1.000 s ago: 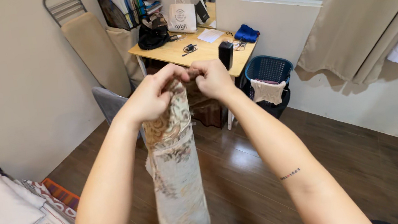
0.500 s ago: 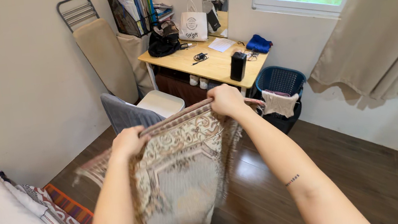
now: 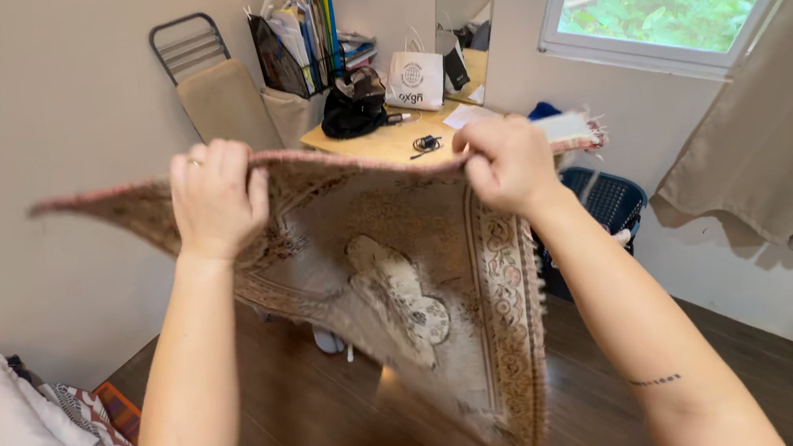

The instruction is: The person rolls a rug and places it into a laundry basket, moves a container onto a desk, removes pillows from a bed, and pulls a fitted bedsheet off the mattress by hand.

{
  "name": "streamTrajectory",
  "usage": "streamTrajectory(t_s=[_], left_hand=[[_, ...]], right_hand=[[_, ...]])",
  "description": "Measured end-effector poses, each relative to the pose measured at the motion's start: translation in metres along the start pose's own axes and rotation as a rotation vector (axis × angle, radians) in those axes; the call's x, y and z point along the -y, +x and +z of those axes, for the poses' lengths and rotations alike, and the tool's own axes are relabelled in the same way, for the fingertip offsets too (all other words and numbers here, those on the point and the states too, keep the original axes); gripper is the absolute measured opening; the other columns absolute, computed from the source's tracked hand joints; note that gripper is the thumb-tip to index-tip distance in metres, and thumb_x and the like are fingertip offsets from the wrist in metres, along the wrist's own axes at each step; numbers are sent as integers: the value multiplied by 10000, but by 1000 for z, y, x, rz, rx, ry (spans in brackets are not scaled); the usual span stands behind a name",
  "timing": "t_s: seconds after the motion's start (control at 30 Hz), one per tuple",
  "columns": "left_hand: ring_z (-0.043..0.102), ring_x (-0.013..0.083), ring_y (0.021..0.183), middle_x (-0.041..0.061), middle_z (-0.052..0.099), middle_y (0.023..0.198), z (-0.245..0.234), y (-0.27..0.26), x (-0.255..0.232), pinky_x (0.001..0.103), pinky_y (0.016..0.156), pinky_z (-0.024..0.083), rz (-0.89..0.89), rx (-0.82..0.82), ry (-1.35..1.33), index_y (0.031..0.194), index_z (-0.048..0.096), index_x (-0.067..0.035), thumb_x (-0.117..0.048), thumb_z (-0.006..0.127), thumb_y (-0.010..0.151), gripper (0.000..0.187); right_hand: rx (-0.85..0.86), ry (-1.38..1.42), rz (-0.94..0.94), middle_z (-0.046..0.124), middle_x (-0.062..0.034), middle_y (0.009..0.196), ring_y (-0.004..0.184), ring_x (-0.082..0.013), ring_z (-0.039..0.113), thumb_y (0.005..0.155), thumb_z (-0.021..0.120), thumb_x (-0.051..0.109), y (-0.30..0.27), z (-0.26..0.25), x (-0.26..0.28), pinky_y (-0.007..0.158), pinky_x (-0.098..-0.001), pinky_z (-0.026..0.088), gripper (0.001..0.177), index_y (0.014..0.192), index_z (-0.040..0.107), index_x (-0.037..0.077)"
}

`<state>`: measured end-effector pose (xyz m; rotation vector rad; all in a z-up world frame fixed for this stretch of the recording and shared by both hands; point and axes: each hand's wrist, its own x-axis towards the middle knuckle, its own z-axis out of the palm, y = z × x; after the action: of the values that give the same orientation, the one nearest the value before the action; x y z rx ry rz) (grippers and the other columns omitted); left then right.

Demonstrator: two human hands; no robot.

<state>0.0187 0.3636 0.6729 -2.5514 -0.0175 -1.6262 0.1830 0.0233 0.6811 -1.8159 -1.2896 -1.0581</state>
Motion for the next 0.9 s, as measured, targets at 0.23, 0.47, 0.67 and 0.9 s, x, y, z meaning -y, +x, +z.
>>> streamTrajectory(t_s=[0.23, 0.47, 0.67, 0.9], left_hand=[[721, 341, 856, 158, 748, 858, 52, -118, 19, 478, 808, 567, -204, 1010, -186, 954, 724, -160, -773, 558, 832, 646], [674, 280, 706, 189, 725, 772, 128, -226, 17, 409, 696, 554, -340, 1435, -762, 868, 742, -9, -594, 635, 913, 597], [694, 306, 808, 168, 721, 865, 94, -234, 39, 416, 724, 531, 6, 1521, -656, 931, 715, -18, -490, 921, 679, 574], [705, 396, 850, 187, 715, 865, 76, -269, 60, 494, 751, 543, 280, 1347, -429, 1160, 560, -63, -140, 726, 790, 413]], right_hand=[[936, 235, 431, 733, -140, 963, 915, -335, 702, 920, 483, 276, -99, 92, -26, 866, -453, 553, 289, 981, 694, 89], [1074, 450, 732, 731, -148, 895, 842, -315, 699, 961, 531, 415, -224, 195, 78, 792, -454, 544, 353, 1218, 614, 187], [806, 538, 871, 693, -186, 803, 766, -339, 660, 1086, 513, 415, -318, 281, 135, 722, -431, 546, 368, 1065, 682, 88], [1130, 371, 695, 732, -177, 895, 871, -386, 693, 747, 820, 439, -230, 238, 181, 760, -490, 534, 703, 1288, 495, 130]])
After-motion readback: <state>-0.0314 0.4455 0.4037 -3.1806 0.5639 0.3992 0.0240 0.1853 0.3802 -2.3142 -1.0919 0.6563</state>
